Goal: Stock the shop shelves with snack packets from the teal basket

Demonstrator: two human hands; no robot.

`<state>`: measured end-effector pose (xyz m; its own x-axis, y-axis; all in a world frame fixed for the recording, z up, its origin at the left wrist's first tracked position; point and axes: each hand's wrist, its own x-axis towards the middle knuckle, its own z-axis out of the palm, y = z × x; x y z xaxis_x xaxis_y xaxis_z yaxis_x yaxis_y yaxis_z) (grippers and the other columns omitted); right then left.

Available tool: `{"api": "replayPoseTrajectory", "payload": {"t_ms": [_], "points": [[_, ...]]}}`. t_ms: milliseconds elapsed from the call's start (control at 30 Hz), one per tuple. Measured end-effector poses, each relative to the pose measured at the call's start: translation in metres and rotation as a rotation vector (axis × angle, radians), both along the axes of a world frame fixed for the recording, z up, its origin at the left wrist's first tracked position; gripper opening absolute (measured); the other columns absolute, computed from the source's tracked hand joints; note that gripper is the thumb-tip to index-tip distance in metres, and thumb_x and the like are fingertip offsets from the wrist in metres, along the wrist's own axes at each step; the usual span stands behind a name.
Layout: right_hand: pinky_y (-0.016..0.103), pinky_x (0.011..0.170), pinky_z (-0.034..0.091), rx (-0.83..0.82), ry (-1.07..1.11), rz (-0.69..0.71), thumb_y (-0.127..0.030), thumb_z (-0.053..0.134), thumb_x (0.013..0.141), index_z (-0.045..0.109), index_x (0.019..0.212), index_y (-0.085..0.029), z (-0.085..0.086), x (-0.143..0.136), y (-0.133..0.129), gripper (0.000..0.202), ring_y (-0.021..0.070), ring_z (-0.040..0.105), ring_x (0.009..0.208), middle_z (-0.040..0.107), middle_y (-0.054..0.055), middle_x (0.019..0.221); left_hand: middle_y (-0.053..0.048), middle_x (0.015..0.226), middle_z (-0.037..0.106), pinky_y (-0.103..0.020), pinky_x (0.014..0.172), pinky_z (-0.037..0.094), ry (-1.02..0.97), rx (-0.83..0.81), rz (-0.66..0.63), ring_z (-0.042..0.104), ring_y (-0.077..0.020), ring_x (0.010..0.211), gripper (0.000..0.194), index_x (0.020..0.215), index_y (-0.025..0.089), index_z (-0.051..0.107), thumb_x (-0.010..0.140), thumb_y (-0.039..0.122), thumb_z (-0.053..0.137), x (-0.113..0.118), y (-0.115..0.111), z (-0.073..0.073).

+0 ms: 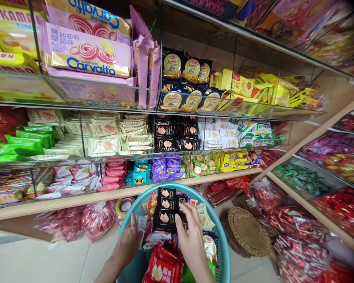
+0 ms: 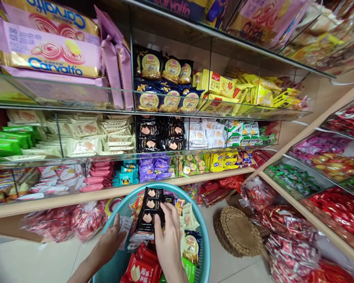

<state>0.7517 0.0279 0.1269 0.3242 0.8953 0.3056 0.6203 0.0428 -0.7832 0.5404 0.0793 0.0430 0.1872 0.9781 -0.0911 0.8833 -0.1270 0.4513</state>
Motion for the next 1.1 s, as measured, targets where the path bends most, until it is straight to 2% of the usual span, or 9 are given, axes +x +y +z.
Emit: {"api": "replayPoseTrajectory", "payload": {"t_ms": [67,133,367,500,600,767,900,967,1100], "points": [[0.042,0.101,0.042,-0.002,0.005,0.002,-0.035,0.043,0.095,0.055,0.122,-0.025,-0.002,0.002,0.000,0.030,0.0231,0.049,0.120,0.052,0.009,0.125,-0.022,0.099,0.071,-0.038,0.080,0.051,0.111,-0.068,-0.071,0.068,-0.0272,0.090,0.058,0.136,-0.009,0.034,0.087,0.021,0.034,0.004,0.002,-0.012],[0.043,0.101,0.041,-0.009,0.014,-0.001,-0.035,0.043,0.095,0.055,0.122,-0.025,-0.003,0.002,-0.001,0.031,0.0237,0.048,0.121,0.051,0.009,0.126,-0.023,0.104,0.070,-0.037,0.082,0.051,0.164,-0.103,-0.099,0.068,-0.0259,0.094,0.057,0.137,-0.010,0.031,0.089,0.019,0.033,0.007,0.001,-0.021],[0.046,0.101,0.043,-0.014,0.039,-0.006,-0.035,0.042,0.095,0.057,0.121,-0.026,-0.006,-0.006,-0.004,0.031,0.0263,0.048,0.124,0.052,0.010,0.131,-0.028,0.129,0.056,-0.037,0.090,0.052,0.252,-0.012,-0.095,0.056,-0.0283,0.120,0.047,0.131,-0.009,0.042,0.092,0.013,0.028,0.013,-0.004,-0.039],[0.045,0.101,0.044,-0.008,0.034,-0.001,-0.035,0.044,0.095,0.058,0.119,-0.026,-0.005,-0.009,-0.004,0.030,0.0261,0.049,0.124,0.053,0.010,0.129,-0.024,0.112,0.067,-0.032,0.076,0.056,0.298,0.058,-0.090,0.068,-0.0254,0.100,0.046,0.130,-0.007,0.045,0.089,0.005,0.028,0.014,-0.009,-0.046],[0.043,0.100,0.045,-0.008,0.036,0.003,-0.035,0.044,0.094,0.059,0.118,-0.027,-0.005,-0.010,-0.004,0.029,0.0255,0.050,0.123,0.055,0.009,0.128,-0.019,0.098,0.072,-0.034,0.083,0.055,0.328,0.121,-0.089,0.070,-0.0235,0.090,0.047,0.128,-0.003,0.050,0.084,-0.001,0.031,0.018,-0.014,-0.047],[0.045,0.102,0.043,-0.019,0.036,-0.005,-0.036,0.043,0.094,0.059,0.118,-0.027,-0.007,-0.008,-0.006,0.030,0.0262,0.048,0.126,0.053,0.009,0.130,-0.023,0.130,0.057,-0.037,0.094,0.050,0.450,0.287,-0.080,0.059,-0.0270,0.116,0.058,0.132,0.003,0.049,0.078,-0.007,0.031,0.024,-0.019,-0.047],[0.045,0.103,0.043,-0.040,0.047,-0.007,-0.036,0.043,0.095,0.058,0.119,-0.027,-0.008,-0.006,-0.007,0.031,0.0260,0.047,0.127,0.051,0.010,0.133,-0.023,0.143,0.045,-0.040,0.100,0.046,0.505,0.426,-0.096,0.047,-0.0298,0.130,0.061,0.136,0.005,0.045,0.078,-0.006,0.032,0.020,-0.017,-0.052],[0.045,0.102,0.043,-0.056,0.048,-0.003,-0.037,0.042,0.095,0.058,0.120,-0.027,-0.008,-0.006,-0.007,0.031,0.0261,0.046,0.127,0.050,0.009,0.134,-0.019,0.146,0.042,-0.042,0.103,0.043,0.487,0.492,-0.151,0.042,-0.0296,0.133,0.061,0.137,0.009,0.045,0.078,-0.003,0.034,0.013,-0.014,-0.053],[0.046,0.102,0.043,-0.061,0.045,-0.002,-0.037,0.042,0.095,0.058,0.119,-0.027,-0.010,-0.007,-0.007,0.031,0.0264,0.046,0.128,0.051,0.009,0.133,-0.013,0.143,0.048,-0.047,0.108,0.038,0.483,0.491,-0.399,0.042,-0.0308,0.133,0.050,0.130,0.015,0.056,0.081,0.016,0.046,-0.003,-0.006,-0.049]]}}
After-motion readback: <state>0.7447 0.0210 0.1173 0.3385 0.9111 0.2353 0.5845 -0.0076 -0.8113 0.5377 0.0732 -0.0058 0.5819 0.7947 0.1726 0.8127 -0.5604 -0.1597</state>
